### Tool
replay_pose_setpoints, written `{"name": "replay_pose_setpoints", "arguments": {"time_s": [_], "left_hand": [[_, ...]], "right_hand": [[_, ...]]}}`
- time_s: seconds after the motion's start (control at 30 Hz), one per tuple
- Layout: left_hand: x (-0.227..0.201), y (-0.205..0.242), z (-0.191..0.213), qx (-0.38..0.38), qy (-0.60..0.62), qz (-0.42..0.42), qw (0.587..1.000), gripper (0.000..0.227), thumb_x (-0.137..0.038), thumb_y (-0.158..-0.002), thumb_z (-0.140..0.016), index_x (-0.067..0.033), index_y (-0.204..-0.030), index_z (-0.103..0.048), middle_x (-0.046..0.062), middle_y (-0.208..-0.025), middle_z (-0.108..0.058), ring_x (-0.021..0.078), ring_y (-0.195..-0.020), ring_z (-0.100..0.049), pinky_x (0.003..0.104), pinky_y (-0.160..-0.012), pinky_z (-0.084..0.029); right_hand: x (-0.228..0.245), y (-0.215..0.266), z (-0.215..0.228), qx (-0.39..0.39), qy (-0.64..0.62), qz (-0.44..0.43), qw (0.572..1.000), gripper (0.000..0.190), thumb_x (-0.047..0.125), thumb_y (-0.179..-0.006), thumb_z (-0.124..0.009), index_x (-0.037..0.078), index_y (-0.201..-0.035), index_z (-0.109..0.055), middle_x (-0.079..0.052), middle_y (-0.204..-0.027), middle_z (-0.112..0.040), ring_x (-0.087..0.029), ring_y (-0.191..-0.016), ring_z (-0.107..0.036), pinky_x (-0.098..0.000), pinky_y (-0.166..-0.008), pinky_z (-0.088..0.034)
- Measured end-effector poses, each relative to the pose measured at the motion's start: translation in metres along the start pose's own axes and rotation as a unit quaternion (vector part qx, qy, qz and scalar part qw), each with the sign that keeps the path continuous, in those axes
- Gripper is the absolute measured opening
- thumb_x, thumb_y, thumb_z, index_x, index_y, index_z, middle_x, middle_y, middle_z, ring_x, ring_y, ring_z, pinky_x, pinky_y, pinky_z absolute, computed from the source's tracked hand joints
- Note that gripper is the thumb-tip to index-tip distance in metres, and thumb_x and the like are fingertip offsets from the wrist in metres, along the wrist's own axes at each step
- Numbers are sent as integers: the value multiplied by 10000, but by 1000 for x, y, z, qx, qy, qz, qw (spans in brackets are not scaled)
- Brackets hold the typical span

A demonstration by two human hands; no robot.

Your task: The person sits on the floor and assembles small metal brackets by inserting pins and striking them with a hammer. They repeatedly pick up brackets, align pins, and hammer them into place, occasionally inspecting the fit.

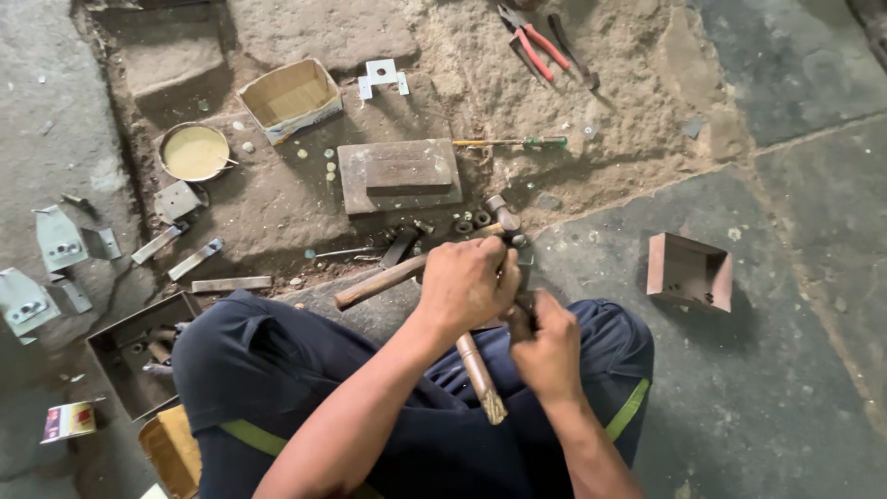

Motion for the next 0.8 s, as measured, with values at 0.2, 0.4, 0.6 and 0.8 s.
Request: {"name": "replay_pose_setpoints", "arguments": {"time_s": [0.2, 0.4, 0.6, 0.8], "left_hand": [[9, -7, 9, -8, 12, 5, 1000, 270, -277, -923, -611, -66, -760, -656, 166, -636, -645, 378, -597, -657, 488, -592, -530], [16, -11, 20, -49, 40, 61, 996, 339, -298, -908, -658, -80, -649, -636, 162, -586, -619, 383, -586, -643, 488, -581, -514], [11, -11, 22, -116, 38, 15, 992, 357, -294, -943, -652, -63, -680, -585, 160, -668, -625, 373, -635, -647, 482, -589, -499], [60, -12, 8, -11, 101, 209, 973, 337, -413, -898, -623, -120, -909, -790, 171, -784, -730, 351, -729, -724, 448, -681, -564]], "right_hand": [[17, -5, 2, 18, 6, 91, 996, 71, 60, -883, -700, 17, -917, -655, -158, -850, -694, -367, -777, -678, -412, -655, -524], [35, -12, 1, 15, 56, 132, 990, 76, 72, -857, -711, 38, -847, -643, -150, -802, -673, -372, -733, -659, -445, -634, -499], [30, -20, -7, -3, 25, 88, 996, 132, 105, -860, -731, 24, -867, -626, -167, -776, -663, -399, -699, -648, -449, -599, -491], [9, -16, -25, 7, 119, 378, 918, 235, -9, -694, -606, -30, -927, -586, -255, -978, -637, -470, -864, -626, -524, -746, -507]]}}
Point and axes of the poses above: each hand's wrist, its own y-axis away from the middle knuckle, its own z-axis out of the back of the hand, x = y × z, the point moved 3 cm from there along -y, towards the middle knuckle
